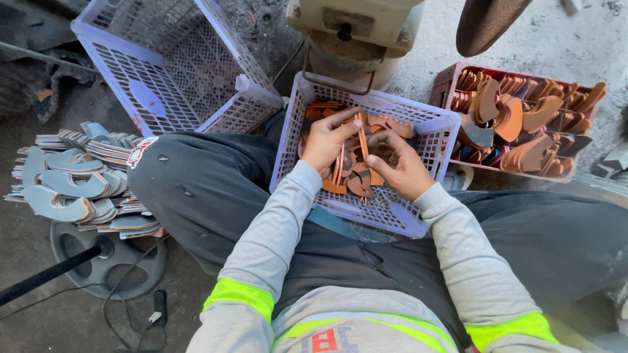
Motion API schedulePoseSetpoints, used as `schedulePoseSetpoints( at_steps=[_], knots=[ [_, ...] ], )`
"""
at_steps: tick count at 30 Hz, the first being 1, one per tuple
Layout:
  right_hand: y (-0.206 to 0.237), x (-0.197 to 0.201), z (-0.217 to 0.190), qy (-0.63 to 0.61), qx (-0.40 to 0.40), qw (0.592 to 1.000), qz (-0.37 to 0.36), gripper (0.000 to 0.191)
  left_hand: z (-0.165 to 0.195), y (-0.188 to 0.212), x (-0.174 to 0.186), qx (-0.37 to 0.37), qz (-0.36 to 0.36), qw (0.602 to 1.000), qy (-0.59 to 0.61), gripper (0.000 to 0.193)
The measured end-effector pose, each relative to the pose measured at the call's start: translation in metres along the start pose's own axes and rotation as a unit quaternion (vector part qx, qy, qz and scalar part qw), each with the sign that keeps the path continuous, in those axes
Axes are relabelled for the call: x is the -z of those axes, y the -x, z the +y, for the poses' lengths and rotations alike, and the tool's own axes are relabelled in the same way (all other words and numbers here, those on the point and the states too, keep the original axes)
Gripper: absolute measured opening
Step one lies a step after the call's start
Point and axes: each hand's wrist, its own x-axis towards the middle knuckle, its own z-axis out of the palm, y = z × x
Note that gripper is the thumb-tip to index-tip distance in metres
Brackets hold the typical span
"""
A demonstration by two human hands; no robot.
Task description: The person sits on the floor and repeatedly picks up orange brake pads from a white basket, inspects them, and places them into a red basket. The person handles the brake pads one at a time, turning them over in their hands before moving them to the other container.
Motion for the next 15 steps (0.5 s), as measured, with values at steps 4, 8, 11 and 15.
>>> schedulePoseSetpoints(
  at_steps=[4, 8, 11, 15],
  knots=[
    [0.002, -0.001, -0.004, 0.066, 0.019, 0.998, -0.008, 0.036, 0.003, 0.003, -0.003, 0.008, 0.008, 1.0, -0.017, 0.042],
    [0.002, -0.001, -0.003, 0.077, 0.051, 0.996, -0.014, 0.035, 0.003, 0.006, -0.004, 0.011, 0.025, 0.997, -0.073, 0.041],
    [0.004, 0.002, -0.001, 0.101, 0.029, 0.994, -0.006, 0.033, 0.001, 0.004, -0.009, 0.021, 0.012, 0.999, -0.022, 0.041],
    [0.012, 0.008, -0.005, 0.194, 0.029, 0.98, 0.035, 0.037, 0.0, 0.005, -0.019, 0.052, 0.021, 0.995, -0.085, 0.041]
  ],
)
